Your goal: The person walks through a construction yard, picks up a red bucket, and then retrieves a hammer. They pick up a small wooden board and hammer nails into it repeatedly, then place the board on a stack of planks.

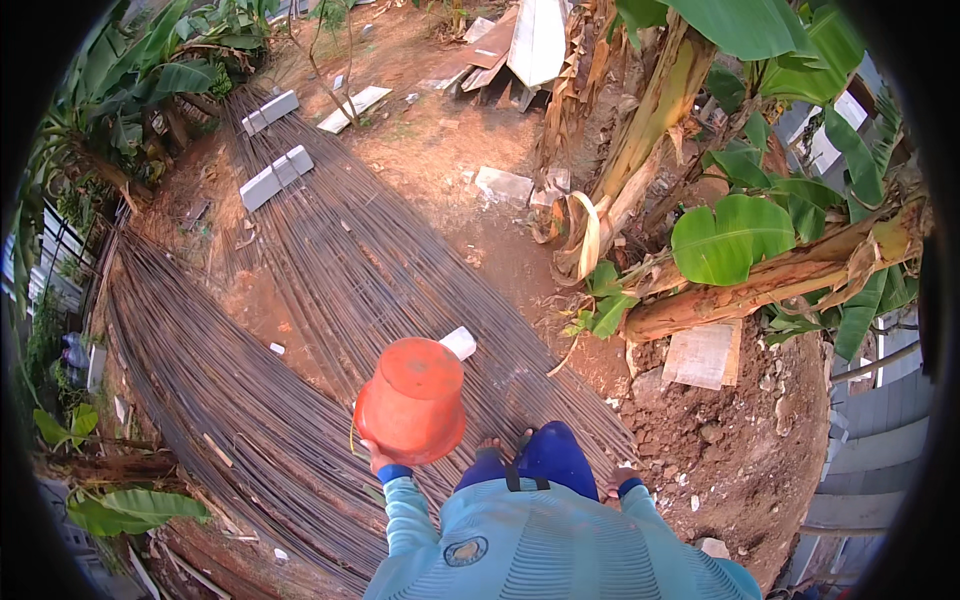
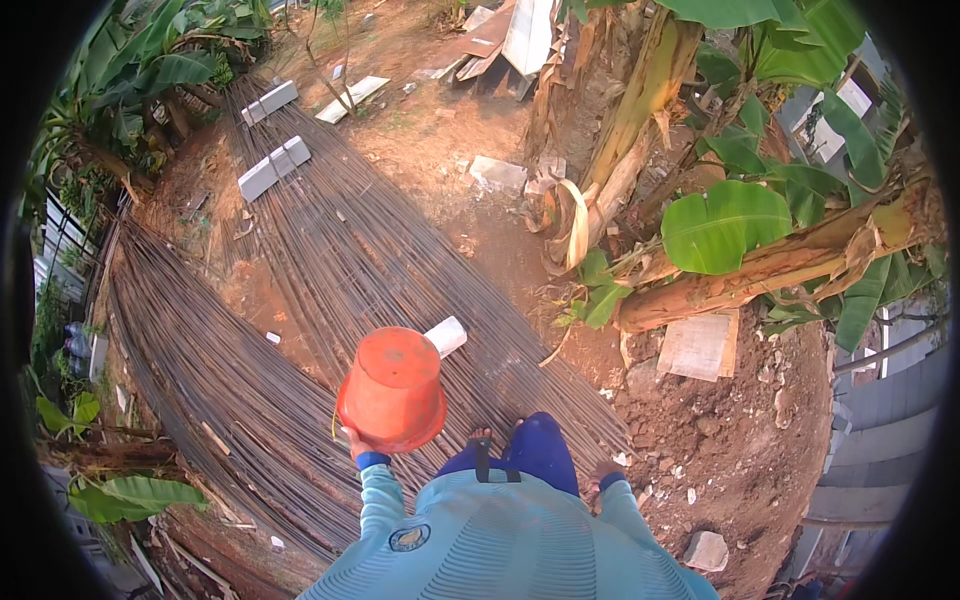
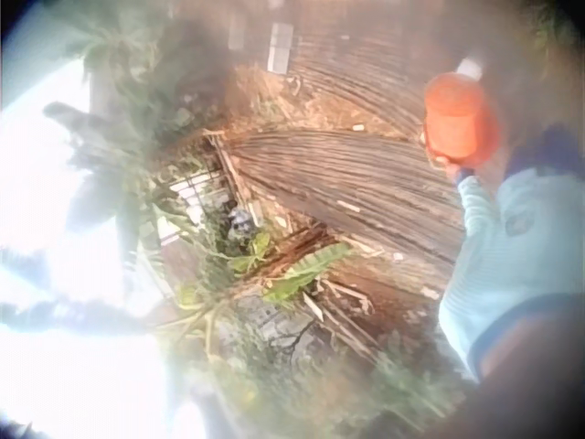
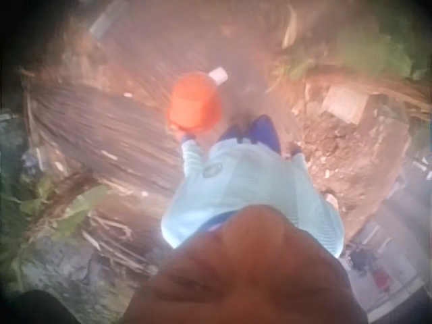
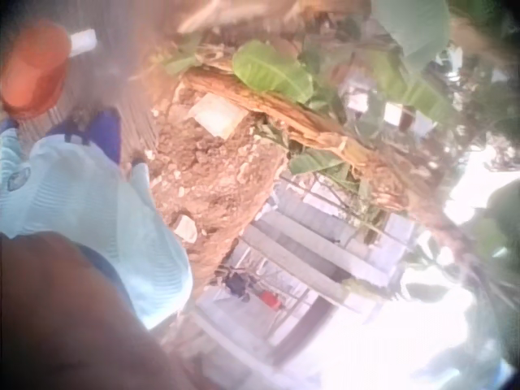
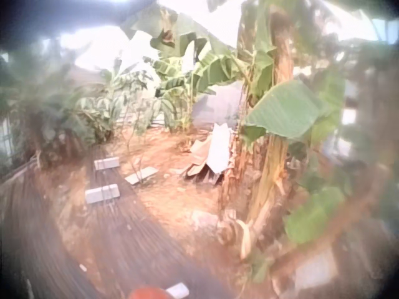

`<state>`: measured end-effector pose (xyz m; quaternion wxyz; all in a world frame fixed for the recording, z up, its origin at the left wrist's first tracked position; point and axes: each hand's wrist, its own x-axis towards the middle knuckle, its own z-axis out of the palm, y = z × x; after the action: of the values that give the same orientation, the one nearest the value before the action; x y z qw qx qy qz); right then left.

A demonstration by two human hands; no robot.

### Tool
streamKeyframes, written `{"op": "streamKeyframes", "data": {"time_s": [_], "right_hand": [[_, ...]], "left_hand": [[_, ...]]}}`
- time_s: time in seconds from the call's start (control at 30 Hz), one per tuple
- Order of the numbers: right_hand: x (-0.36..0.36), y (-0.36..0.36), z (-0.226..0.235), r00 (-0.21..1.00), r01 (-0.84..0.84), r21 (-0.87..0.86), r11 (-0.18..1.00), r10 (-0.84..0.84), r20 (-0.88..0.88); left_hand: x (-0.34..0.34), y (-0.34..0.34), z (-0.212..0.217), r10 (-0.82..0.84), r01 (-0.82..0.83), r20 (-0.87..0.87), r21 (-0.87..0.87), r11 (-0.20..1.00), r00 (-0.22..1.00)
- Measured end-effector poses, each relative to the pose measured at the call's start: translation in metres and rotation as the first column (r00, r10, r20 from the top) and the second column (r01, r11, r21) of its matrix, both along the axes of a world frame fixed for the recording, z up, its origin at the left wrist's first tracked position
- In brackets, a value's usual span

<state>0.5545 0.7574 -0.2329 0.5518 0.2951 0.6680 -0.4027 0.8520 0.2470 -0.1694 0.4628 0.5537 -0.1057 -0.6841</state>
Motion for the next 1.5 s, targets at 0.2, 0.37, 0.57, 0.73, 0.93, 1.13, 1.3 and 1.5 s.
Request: {"op": "streamKeyframes", "data": {"time_s": [0.2, 0.37, 0.57, 0.73, 0.93, 1.13, 1.3, 1.5], "right_hand": [[-0.105, 0.020, -0.055, 0.904, -0.383, -0.015, 0.924, 0.371, -0.211], [-0.260, -0.075, -0.026, 0.419, -0.823, 0.186, 0.537, 0.794, -0.440], [-0.383, -0.218, 0.027, 0.882, -0.347, -0.009, 0.938, 0.323, -0.343], [-0.462, -0.329, 0.054, 0.801, -0.472, 0.022, 0.881, 0.440, -0.405], [-0.457, -0.471, 0.105, 0.608, -0.727, -0.005, 0.686, 0.641, -0.469], [-0.480, -0.621, 0.057, 0.278, -0.960, -0.113, 0.258, 0.803, -0.527], [-0.459, -0.793, 0.114, 0.491, -0.871, -0.250, 0.423, 0.749, -0.444], [-0.476, -0.923, 0.137, 0.555, -0.830, -0.396, 0.392, 0.637, -0.535]], "left_hand": [[-0.096, -0.035, -0.008, 0.177, -0.174, 0.443, -0.047, 0.984, 0.879], [-0.191, -0.058, -0.015, 0.215, -0.130, 0.711, -0.173, 0.976, 0.670], [-0.255, -0.073, 0.015, 0.210, 0.024, 0.837, -0.256, 0.966, 0.505], [-0.287, -0.095, 0.041, 0.142, 0.049, 0.841, -0.196, 0.979, 0.522], [-0.347, -0.172, 0.031, 0.075, 0.128, 0.862, -0.160, 0.979, 0.502], [-0.418, -0.294, 0.009, -0.041, 0.119, 0.668, -0.071, 0.990, 0.743], [-0.492, -0.380, 0.013, -0.259, 0.449, 0.779, -0.032, 0.893, 0.571], [-0.596, -0.475, 0.049, -0.377, 0.739, 0.815, -0.091, 0.668, 0.441]]}}
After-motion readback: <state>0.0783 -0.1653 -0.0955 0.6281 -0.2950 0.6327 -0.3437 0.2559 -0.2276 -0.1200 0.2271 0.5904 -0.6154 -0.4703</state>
